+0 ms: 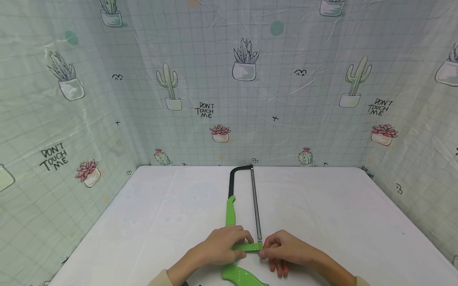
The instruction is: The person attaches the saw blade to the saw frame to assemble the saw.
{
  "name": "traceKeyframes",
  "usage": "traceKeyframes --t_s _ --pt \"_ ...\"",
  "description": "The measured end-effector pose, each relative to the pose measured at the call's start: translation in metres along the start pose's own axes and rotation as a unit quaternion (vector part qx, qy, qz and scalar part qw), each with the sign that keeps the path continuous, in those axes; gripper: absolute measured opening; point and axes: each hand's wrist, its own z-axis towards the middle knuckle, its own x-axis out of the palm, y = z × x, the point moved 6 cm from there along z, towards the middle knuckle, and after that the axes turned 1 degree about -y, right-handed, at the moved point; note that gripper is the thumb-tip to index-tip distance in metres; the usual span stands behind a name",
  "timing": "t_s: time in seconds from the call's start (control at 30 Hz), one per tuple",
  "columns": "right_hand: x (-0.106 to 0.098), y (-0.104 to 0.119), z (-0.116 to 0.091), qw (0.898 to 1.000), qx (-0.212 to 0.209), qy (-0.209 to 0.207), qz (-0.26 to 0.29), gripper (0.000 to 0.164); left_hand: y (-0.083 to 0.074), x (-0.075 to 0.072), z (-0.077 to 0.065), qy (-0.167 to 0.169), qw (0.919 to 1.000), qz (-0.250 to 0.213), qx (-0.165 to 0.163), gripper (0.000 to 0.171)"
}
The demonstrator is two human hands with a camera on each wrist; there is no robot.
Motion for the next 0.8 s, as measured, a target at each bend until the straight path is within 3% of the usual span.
traceKeyframes --t_s 0.4,0.8 --pt "0.0007 -0.0001 -0.0006 1.000 0.010 -0.027 -0.013 0.028 0.0023 0.0030 0.0019 0.000 1.0000 0.000 0.000 0.026" --pt "0.0009 -0.0019 0.0006 1.000 0.008 -0.022 -0.020 0.023 0.0005 0.0012 -0.0002 0.004 1.0000 0.000 -0.005 0.029"
